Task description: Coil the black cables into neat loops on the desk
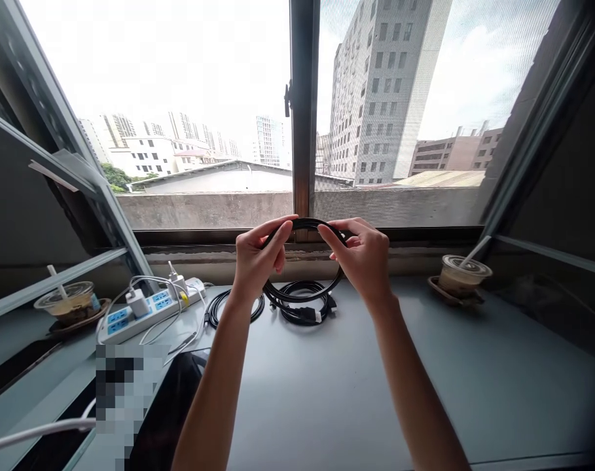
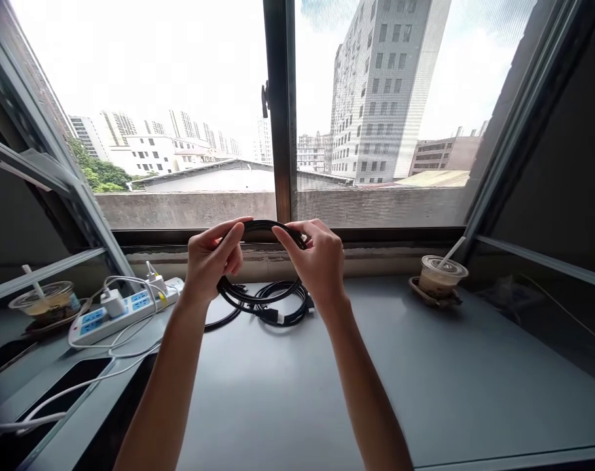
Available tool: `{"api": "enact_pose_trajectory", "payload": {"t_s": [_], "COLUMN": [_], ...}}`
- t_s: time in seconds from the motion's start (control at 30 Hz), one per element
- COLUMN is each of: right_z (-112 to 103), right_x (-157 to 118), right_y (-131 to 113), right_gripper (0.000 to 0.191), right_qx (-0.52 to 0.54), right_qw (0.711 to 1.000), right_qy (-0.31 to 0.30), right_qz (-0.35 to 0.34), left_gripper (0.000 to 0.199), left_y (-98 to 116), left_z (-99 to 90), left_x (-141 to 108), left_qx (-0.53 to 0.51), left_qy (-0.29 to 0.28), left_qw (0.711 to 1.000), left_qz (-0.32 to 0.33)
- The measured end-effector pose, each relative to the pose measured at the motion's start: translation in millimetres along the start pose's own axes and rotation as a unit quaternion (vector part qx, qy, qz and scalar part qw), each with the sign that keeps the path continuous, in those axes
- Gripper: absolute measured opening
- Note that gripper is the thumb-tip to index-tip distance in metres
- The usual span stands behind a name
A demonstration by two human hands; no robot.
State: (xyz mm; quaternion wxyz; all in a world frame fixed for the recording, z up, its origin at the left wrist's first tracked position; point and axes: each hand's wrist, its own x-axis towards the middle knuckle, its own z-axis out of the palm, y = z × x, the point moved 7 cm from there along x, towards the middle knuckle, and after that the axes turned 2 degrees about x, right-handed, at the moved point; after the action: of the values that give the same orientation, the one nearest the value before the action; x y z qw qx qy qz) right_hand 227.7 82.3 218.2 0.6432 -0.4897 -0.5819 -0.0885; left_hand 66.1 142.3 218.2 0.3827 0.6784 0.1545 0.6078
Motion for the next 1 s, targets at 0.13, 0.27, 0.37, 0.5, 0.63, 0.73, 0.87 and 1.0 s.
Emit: {"api": "enact_pose_trajectory", "payload": {"t_s": [0.13, 0.27, 0.37, 0.5, 0.63, 0.73, 0.87, 1.0], "right_z": [-11.1, -16.6, -17.6, -16.8, -13.0, -6.2, 8.3, 30.5], "right_x": [-0.7, -2.2, -3.2, -3.4, -3.1, -2.8, -5.1, -15.3], "right_y": [-9.5, -18.2, -22.2, -20.3, -17.0, -13.3, -5.6, -7.8], "right_gripper": [0.043, 0.041, 0.039, 0.039, 0.035, 0.038, 0.042, 0.038], "right_qx": [-0.066, -0.088, -0.101, -0.077, 0.005, 0.064, 0.170, 0.327], "right_qw": [0.997, 0.995, 0.994, 0.997, 0.999, 0.995, 0.972, 0.894], "right_qy": [0.036, 0.046, 0.044, 0.016, -0.029, -0.067, -0.128, -0.242], "right_qz": [0.010, 0.007, -0.010, -0.002, 0.024, 0.045, 0.100, 0.186], "left_gripper": [0.016, 0.016, 0.015, 0.019, 0.036, 0.050, 0.034, 0.022], "left_y": [3.1, 6.1, 7.2, 6.5, 6.9, 8.6, 5.4, -0.6], "left_z": [-8.9, -10.5, -9.6, -9.4, -8.6, -9.8, -12.5, -7.3], "left_x": [-0.3, -0.9, -1.5, -1.9, -3.2, -3.4, -0.8, 1.1], "left_qx": [-0.008, -0.009, -0.029, -0.009, 0.003, -0.001, 0.012, -0.016], "left_qy": [0.052, 0.047, 0.037, 0.012, -0.051, -0.074, -0.055, -0.061], "left_qw": [0.999, 0.999, 0.999, 1.000, 0.997, 0.995, 0.997, 0.997], "left_qz": [0.003, 0.005, 0.008, -0.016, -0.062, -0.068, -0.048, -0.044]}}
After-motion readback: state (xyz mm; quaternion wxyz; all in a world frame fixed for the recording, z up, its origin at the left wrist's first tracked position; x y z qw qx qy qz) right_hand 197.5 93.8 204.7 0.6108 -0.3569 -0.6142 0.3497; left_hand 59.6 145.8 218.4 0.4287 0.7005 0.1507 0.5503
